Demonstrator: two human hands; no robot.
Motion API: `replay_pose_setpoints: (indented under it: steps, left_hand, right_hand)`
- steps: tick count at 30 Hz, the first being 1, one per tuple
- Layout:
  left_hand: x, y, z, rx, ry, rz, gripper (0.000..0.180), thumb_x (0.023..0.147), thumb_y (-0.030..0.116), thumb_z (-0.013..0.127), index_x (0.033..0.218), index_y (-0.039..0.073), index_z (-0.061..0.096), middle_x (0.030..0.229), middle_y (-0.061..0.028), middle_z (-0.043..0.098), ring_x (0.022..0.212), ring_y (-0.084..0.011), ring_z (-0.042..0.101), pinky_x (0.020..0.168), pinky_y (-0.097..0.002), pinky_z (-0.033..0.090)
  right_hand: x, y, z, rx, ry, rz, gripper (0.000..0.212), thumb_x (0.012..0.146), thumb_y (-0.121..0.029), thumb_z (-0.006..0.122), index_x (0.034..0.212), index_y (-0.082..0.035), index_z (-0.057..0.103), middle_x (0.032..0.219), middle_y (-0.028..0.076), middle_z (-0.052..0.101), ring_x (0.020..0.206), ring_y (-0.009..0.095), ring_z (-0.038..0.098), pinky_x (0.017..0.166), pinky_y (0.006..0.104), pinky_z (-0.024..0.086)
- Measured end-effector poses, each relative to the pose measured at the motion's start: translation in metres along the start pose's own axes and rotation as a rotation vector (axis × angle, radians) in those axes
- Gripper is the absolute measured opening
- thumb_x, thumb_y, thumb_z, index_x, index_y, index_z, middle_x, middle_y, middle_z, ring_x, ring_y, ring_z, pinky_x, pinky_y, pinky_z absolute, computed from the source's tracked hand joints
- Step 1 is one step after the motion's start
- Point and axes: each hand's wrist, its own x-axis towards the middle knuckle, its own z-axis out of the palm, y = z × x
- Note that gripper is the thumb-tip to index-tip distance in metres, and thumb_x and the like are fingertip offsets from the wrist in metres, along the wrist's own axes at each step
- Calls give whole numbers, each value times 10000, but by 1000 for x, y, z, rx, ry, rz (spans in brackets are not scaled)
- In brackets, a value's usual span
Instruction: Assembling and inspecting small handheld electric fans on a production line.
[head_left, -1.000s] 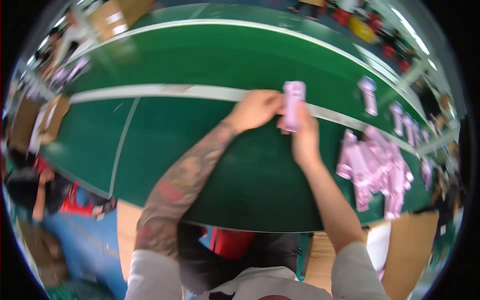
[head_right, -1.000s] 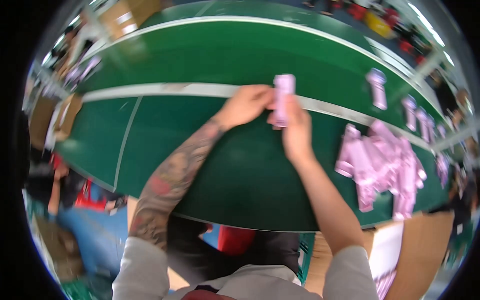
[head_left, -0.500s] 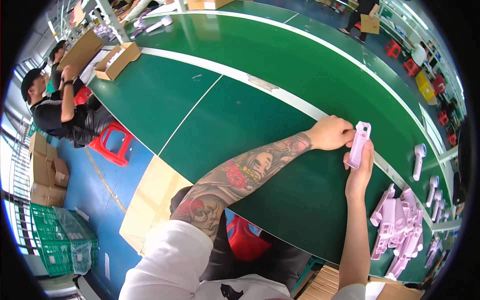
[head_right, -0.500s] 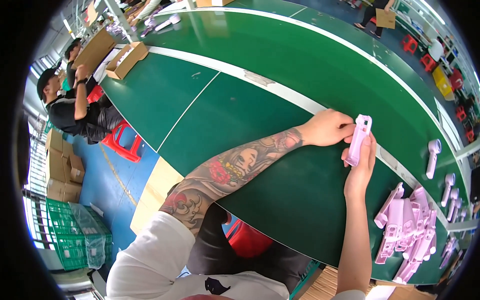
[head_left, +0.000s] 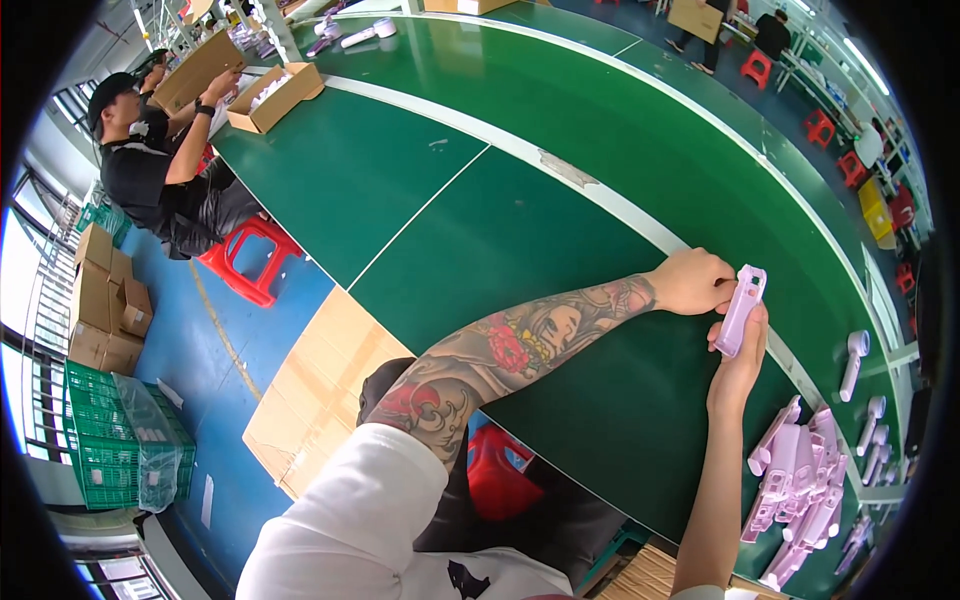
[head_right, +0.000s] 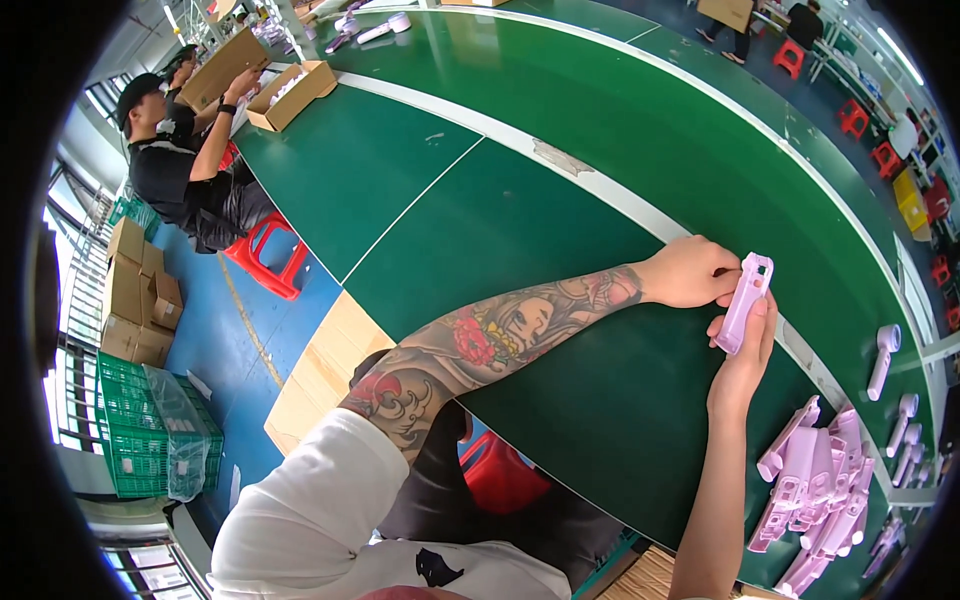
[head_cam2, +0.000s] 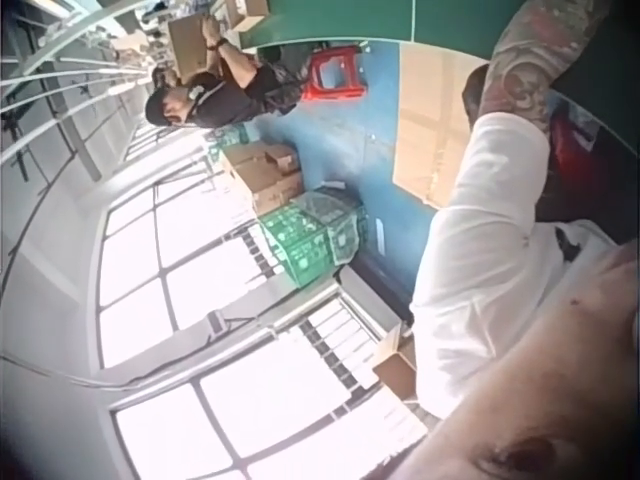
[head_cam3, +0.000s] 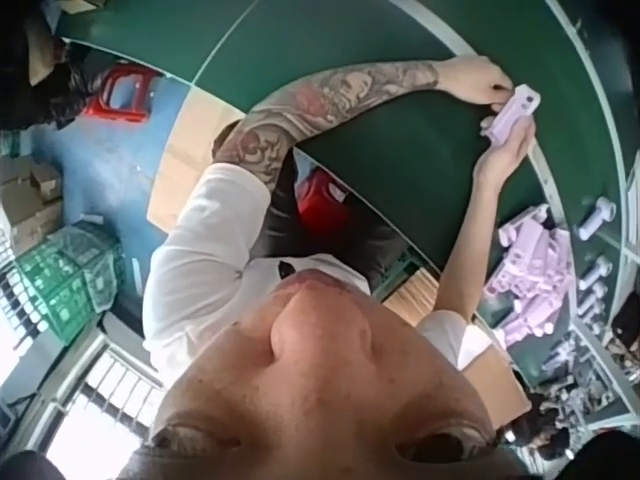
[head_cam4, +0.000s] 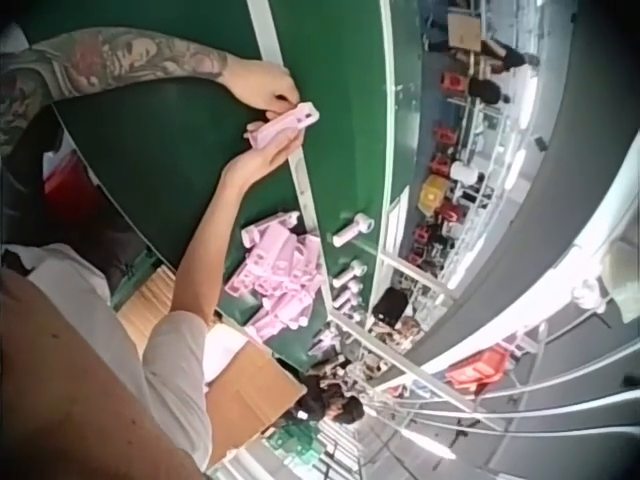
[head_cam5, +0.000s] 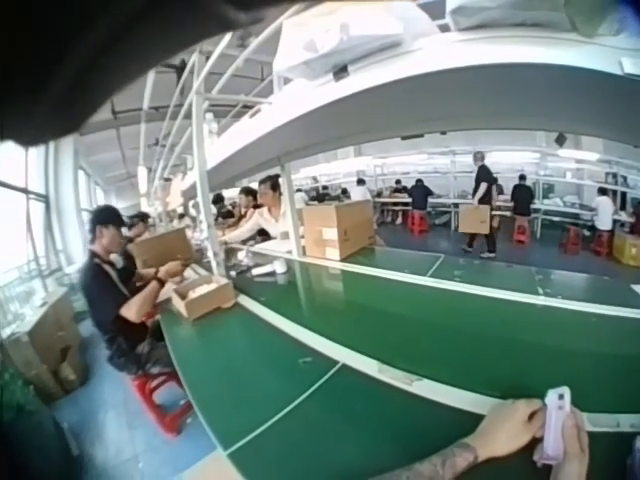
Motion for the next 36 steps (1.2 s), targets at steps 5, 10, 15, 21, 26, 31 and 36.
replay_pose_setpoints:
  steps: [5, 10, 15, 21, 26, 31, 36]
  left_hand:
    - [-6, 2, 4, -35, 102, 41, 297, 882, 280, 558, 724, 74, 702, 711, -155, 685, 683, -368, 673, 666, -465, 538]
    - [-5, 4, 1, 8, 48, 8, 264, 893, 258, 561, 770, 74, 704, 733, -127, 690, 715, -345, 676, 663, -458, 526]
    - [-4, -4, 8, 15, 72, 22, 262, 873, 278, 559, 791, 91, 724, 738, -126, 697, 718, -355, 678, 669, -462, 534]
    - [0, -7, 11, 25, 90, 21, 268, 852, 286, 553, 792, 101, 737, 738, -125, 700, 709, -361, 676, 674, -459, 542]
    - [-2, -6, 12, 35, 74, -12, 276, 833, 293, 547, 782, 105, 742, 728, -126, 700, 713, -360, 677, 678, -459, 543]
    - [1, -5, 12, 24, 101, -14, 270, 816, 287, 547, 781, 109, 747, 729, -132, 700, 719, -366, 676, 683, -468, 541]
    - [1, -6, 17, 50, 126, -11, 263, 801, 282, 552, 775, 110, 750, 737, -138, 700, 723, -371, 674, 687, -472, 539]
  right_hand:
    - [-4, 5, -4, 25, -21, 15, 422, 1065, -408, 397, 1274, -60, 515, 1001, 54, 614, 709, 102, 556, 616, 252, 399]
    - [-3, 4, -4, 42, -30, 19, 417, 1071, -391, 387, 1266, -50, 524, 1023, 63, 620, 730, 113, 552, 641, 265, 399]
    - [-1, 11, -8, 55, -32, 16, 419, 1074, -380, 384, 1268, -37, 527, 1043, 72, 624, 747, 122, 551, 654, 272, 398]
    - [3, 15, -14, 57, -39, 24, 433, 1072, -394, 395, 1271, -33, 530, 1055, 74, 630, 754, 125, 553, 658, 271, 399]
    - [4, 19, -18, 68, -31, 41, 454, 1069, -417, 403, 1267, -31, 533, 1057, 74, 635, 757, 132, 552, 666, 270, 403]
    - [8, 19, -21, 84, -41, 57, 462, 1070, -421, 400, 1269, -25, 529, 1068, 74, 637, 769, 136, 550, 677, 267, 407]
    - [6, 20, -26, 92, -64, 64, 459, 1074, -410, 395, 1274, -18, 524, 1079, 76, 638, 777, 137, 546, 687, 269, 409]
